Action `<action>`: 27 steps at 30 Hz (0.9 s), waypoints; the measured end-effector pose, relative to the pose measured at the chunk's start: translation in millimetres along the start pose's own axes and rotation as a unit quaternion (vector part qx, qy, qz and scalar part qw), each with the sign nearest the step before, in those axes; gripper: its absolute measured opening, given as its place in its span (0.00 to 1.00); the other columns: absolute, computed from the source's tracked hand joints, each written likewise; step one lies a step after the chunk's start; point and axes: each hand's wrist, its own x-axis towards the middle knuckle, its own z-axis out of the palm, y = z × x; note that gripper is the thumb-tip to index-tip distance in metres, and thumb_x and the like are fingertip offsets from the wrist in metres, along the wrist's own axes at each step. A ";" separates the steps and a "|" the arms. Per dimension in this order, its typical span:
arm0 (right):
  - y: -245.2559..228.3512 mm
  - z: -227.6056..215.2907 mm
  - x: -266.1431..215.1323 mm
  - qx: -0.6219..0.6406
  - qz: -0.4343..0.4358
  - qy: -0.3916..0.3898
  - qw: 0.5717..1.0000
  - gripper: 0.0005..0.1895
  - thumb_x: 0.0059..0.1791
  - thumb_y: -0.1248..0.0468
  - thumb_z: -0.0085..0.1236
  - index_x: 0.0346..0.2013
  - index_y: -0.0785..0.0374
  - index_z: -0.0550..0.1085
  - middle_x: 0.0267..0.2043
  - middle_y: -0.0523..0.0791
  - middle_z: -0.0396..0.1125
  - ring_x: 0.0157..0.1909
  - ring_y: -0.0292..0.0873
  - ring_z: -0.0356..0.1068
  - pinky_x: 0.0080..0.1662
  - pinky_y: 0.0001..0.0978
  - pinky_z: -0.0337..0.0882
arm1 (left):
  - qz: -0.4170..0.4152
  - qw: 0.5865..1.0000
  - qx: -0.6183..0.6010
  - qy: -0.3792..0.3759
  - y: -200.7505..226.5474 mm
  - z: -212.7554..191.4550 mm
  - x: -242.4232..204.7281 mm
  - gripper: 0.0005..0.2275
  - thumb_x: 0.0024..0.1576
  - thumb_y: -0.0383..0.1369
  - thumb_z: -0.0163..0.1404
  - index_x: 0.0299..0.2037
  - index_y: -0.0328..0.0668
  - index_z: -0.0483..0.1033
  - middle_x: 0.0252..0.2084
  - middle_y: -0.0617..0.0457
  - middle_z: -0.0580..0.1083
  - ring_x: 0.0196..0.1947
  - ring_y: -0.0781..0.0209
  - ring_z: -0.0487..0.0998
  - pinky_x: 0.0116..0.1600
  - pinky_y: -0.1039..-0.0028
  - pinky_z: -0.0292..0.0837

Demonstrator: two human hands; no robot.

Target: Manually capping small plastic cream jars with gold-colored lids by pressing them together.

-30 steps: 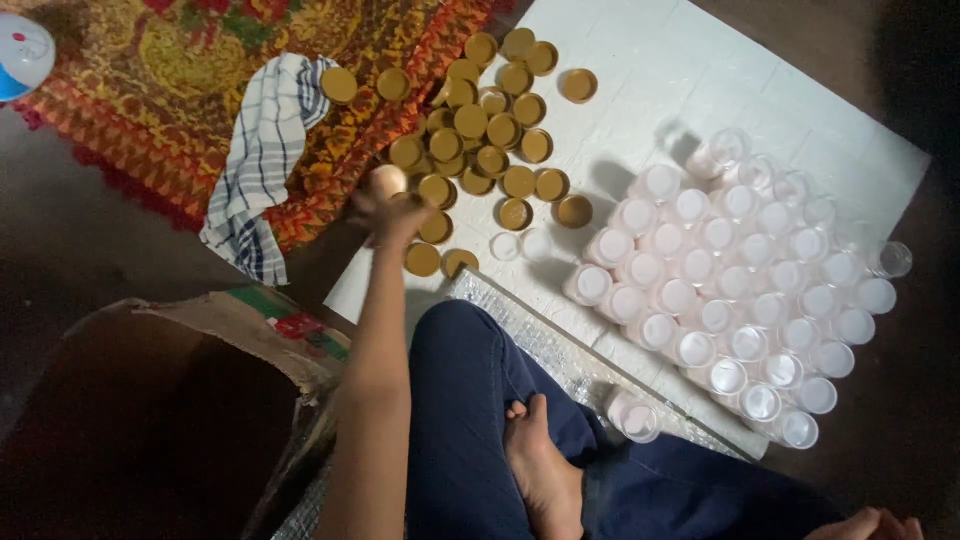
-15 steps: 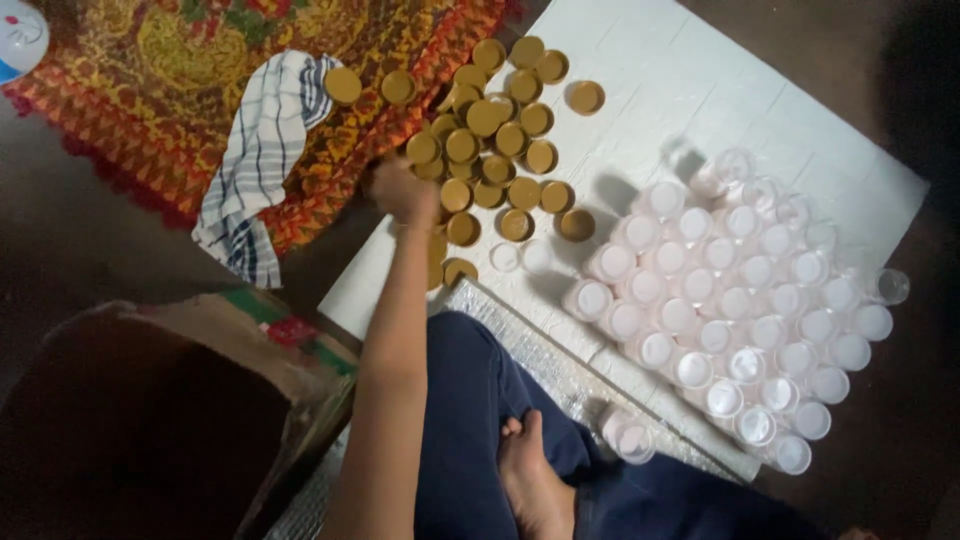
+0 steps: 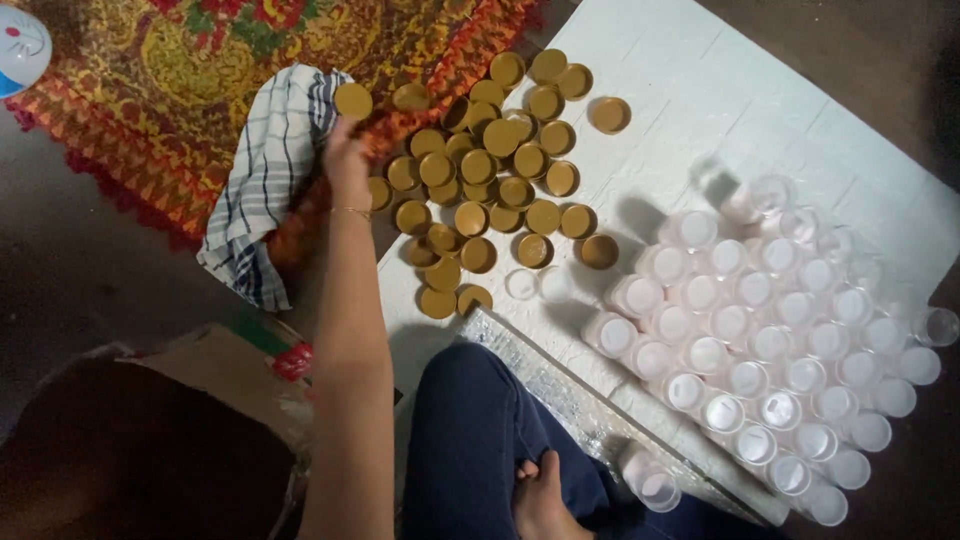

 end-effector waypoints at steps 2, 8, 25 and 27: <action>4.2 -17.2 16.4 0.031 0.035 -0.007 0.999 0.26 0.57 0.37 0.39 0.26 0.51 0.66 0.32 0.44 0.65 0.38 0.46 0.61 0.51 0.37 0.60 | 0.075 0.925 0.349 -0.127 -10.6 9.2 -14.9 0.27 0.52 0.19 0.51 0.65 0.40 0.65 0.61 0.46 0.71 0.52 0.58 0.77 0.52 0.74 0.75; 23.7 -48.2 48.6 0.002 -0.103 0.010 0.995 0.10 0.59 0.61 0.34 0.34 0.54 0.61 0.29 0.49 0.62 0.32 0.47 0.57 0.42 0.36 0.57 | 0.014 0.620 0.755 -0.211 -35.0 62.9 -68.5 0.37 0.58 0.67 0.31 0.77 0.66 0.51 0.79 0.59 0.25 0.72 0.26 0.16 0.69 0.22 0.29; 70.0 -126.4 117.8 0.069 -0.106 0.001 0.992 0.15 0.59 0.49 0.36 0.47 0.51 0.68 0.26 0.49 0.65 0.30 0.49 0.61 0.42 0.40 0.62 | 0.212 0.666 0.670 -0.250 -51.1 161.1 -76.1 0.32 0.56 0.56 0.53 0.70 0.61 0.64 0.75 0.44 0.44 0.72 0.31 0.39 0.65 0.33 0.51; 79.8 -147.6 136.3 0.096 -0.065 0.038 0.992 0.25 0.59 0.40 0.38 0.60 0.48 0.72 0.27 0.48 0.69 0.30 0.49 0.66 0.41 0.40 0.66 | 0.175 0.655 0.665 -0.313 -60.4 176.5 -78.4 0.37 0.54 0.68 0.47 0.72 0.66 0.63 0.78 0.47 0.36 0.75 0.28 0.26 0.64 0.16 0.38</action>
